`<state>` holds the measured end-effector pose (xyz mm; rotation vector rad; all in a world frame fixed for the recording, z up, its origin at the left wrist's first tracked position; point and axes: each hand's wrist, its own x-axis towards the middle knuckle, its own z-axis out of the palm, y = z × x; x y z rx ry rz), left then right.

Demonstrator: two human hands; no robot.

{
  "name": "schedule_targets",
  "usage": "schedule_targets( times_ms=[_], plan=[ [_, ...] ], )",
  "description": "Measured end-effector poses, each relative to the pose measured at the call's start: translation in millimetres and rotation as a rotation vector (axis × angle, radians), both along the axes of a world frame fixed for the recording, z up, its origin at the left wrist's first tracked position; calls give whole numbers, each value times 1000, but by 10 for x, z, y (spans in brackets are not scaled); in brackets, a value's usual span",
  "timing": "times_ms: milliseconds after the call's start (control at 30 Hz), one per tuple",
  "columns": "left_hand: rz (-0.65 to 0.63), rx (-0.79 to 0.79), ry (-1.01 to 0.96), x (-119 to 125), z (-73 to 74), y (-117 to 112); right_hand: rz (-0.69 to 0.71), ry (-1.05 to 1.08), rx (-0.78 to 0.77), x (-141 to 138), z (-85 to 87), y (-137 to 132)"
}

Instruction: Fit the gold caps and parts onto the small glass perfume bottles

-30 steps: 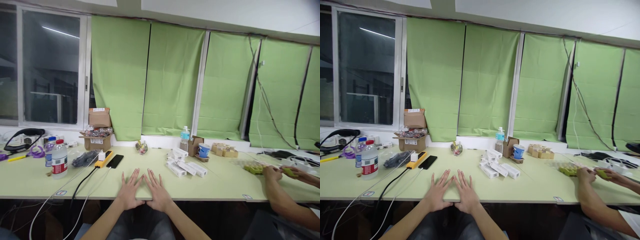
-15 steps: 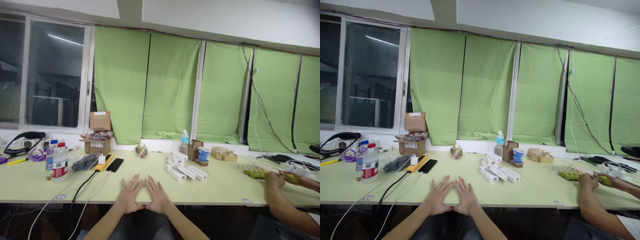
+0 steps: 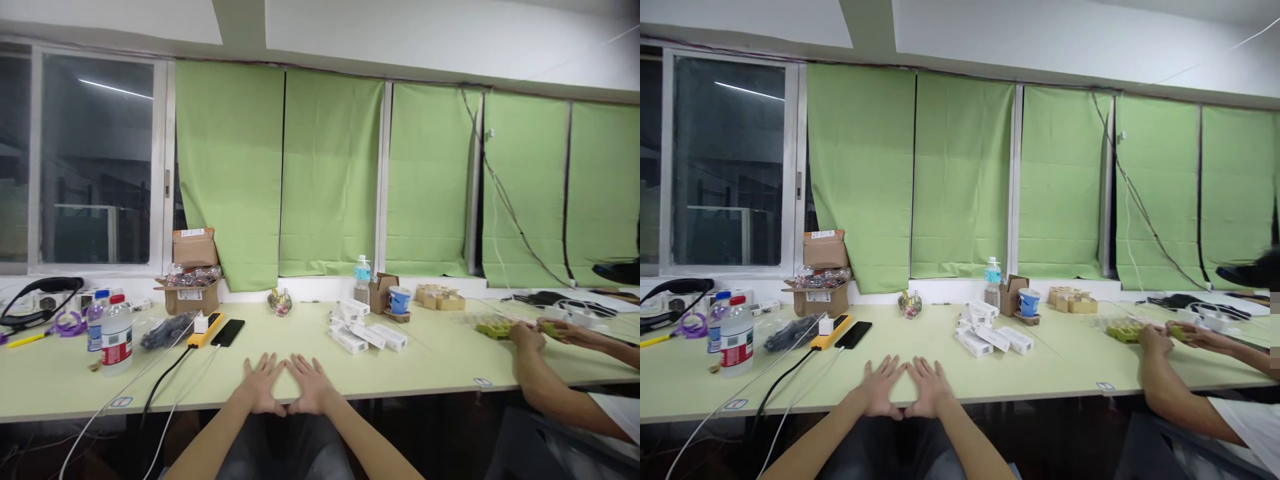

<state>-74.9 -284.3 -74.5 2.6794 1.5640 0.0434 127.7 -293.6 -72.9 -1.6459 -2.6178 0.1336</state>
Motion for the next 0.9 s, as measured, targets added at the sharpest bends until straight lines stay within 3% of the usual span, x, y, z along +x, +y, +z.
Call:
schedule_targets(
  times_ms=[133, 300, 467, 633, 900],
  plan=[
    [-5, -101, 26, 32, 65, 147, 48, -7, -100, 25, 106, 91],
    [10, -300, 74, 75, 261, 277, 73, -29, -293, 51, 264, 269],
    [51, -379, 96, 135, 396, 377, 123, -56, -341, 92, 200, 505],
    [-6, -324, -19, 119, 413, 410, 126, -46, -327, 98, 159, 554],
    [108, -306, 3, 130, 296, 507, 76, -12, -396, 54, 391, 443]
  ],
)
